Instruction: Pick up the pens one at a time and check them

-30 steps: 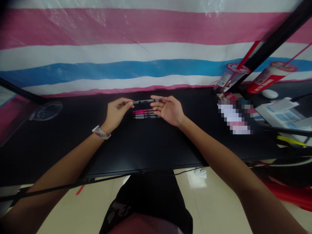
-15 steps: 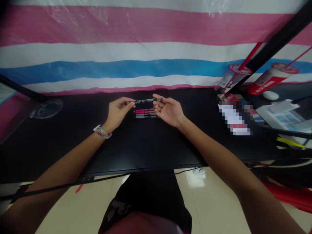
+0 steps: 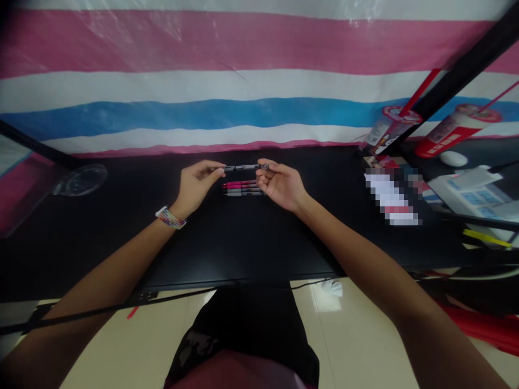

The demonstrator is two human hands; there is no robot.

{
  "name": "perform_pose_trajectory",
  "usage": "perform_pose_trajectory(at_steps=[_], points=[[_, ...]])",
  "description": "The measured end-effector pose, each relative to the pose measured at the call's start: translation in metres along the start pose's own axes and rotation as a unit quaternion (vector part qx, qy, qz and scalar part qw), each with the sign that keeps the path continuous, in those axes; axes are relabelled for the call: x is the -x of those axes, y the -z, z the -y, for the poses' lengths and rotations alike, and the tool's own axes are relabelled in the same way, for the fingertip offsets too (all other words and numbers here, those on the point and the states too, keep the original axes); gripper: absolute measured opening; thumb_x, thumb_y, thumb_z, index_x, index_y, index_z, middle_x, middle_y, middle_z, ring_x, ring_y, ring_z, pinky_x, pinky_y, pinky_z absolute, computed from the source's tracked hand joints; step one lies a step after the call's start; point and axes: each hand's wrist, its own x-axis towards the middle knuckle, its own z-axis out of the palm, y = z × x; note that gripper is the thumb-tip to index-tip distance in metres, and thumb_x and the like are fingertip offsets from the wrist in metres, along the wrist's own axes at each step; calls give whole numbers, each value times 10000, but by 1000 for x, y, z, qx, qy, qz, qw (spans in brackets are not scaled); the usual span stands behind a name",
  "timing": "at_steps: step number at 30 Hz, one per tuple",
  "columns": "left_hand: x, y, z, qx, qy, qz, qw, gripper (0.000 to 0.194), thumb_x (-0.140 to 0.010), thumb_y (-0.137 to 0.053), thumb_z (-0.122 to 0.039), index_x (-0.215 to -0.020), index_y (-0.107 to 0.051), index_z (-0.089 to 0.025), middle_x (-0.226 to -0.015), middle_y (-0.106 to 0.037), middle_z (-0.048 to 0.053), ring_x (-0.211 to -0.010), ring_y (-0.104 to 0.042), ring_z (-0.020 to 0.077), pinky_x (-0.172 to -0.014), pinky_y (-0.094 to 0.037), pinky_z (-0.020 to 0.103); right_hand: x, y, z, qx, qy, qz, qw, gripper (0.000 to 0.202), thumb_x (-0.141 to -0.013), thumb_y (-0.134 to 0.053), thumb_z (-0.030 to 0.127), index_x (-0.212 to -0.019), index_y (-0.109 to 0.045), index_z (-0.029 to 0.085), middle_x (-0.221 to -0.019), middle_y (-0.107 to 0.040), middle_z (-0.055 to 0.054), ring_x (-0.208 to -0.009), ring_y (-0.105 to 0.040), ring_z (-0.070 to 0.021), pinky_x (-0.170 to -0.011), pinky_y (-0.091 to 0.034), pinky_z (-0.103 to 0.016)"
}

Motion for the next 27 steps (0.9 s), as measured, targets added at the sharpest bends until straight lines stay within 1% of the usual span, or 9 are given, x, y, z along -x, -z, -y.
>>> perform_pose_trajectory(at_steps=[3, 7, 12, 16, 20, 22, 24, 25, 27], points=[[0, 1, -1, 1, 1, 3, 1000, 264, -971, -870, -486, -1063, -864, -238, -974, -876, 62, -899, -827, 204, -861, -663, 357, 0, 0, -1, -19, -2, -7, 1000, 271, -778, -769, 337, -1035, -796, 255, -877, -790, -58, -818, -706, -214, -867, -651, -398], [-1, 2, -2, -4, 0, 2, 1000, 275, -970, -872, -495, -1060, -867, -236, -983, -878, 66, -910, -833, 212, -873, -665, 365, 0, -1, -1, -7, -6, -8, 1000, 262, -769, -771, 342, -1016, -784, 255, -877, -789, -58, -816, -701, -213, -857, -647, -389], [-1, 0, -2, 0, 7, 5, 1000, 304, -958, -874, -519, -1056, -869, -231, -957, -878, 67, -902, -833, 216, -853, -666, 359, 0, -2, 1, 10, 9, -8, 1000, 351, -795, -712, 463, -1067, -776, 252, -926, -790, -79, -894, -719, -244, -865, -647, -409], [-1, -2, -1, 4, 7, 14, 1000, 256, -961, -871, -488, -1050, -870, -248, -946, -878, 58, -901, -833, 217, -864, -676, 377, -2, 1, 1, 56, 29, -12, 998, 286, -793, -743, 442, -1015, -757, 262, -889, -768, -76, -891, -718, -251, -862, -639, -422], [0, -3, 1, 11, 7, 16, 1000, 255, -962, -872, -486, -1045, -868, -244, -939, -874, 59, -894, -833, 213, -865, -675, 373, -3, 2, 0, 33, 24, -14, 999, 297, -788, -764, 417, -1038, -786, 258, -896, -791, -74, -864, -723, -236, -856, -642, -412], [-1, -2, 3, 10, 8, 15, 1000, 270, -965, -870, -500, -1051, -867, -244, -941, -873, 59, -896, -833, 211, -865, -675, 369, -3, 2, 0, 43, 23, -12, 999, 321, -805, -764, 432, -1066, -807, 252, -924, -813, -79, -873, -735, -237, -851, -646, -408], [-2, 0, 5, 4, 10, 14, 1000, 267, -964, -871, -496, -1062, -869, -248, -960, -877, 61, -912, -833, 213, -879, -676, 373, -2, 2, 2, 87, 43, -8, 995, 376, -856, -754, 502, -1120, -832, 247, -971, -836, -88, -867, -745, -243, -823, -649, -416], [-3, 1, 6, 1, 10, 13, 1000, 258, -962, -873, -487, -1065, -872, -250, -967, -879, 61, -917, -834, 215, -885, -677, 376, -1, 2, 3, 125, 67, -10, 990, 404, -879, -759, 535, -1151, -845, 248, -991, -845, -89, -848, -744, -245, -800, -648, -421], [-4, 2, 8, -1, 9, 11, 1000, 229, -955, -880, -457, -1066, -880, -257, -986, -884, 62, -927, -836, 219, -894, -681, 382, -1, 5, 5, 223, 143, -27, 964, 390, -902, -802, 540, -1165, -872, 261, -1012, -856, -82, -813, -740, -246, -773, -638, -429]])
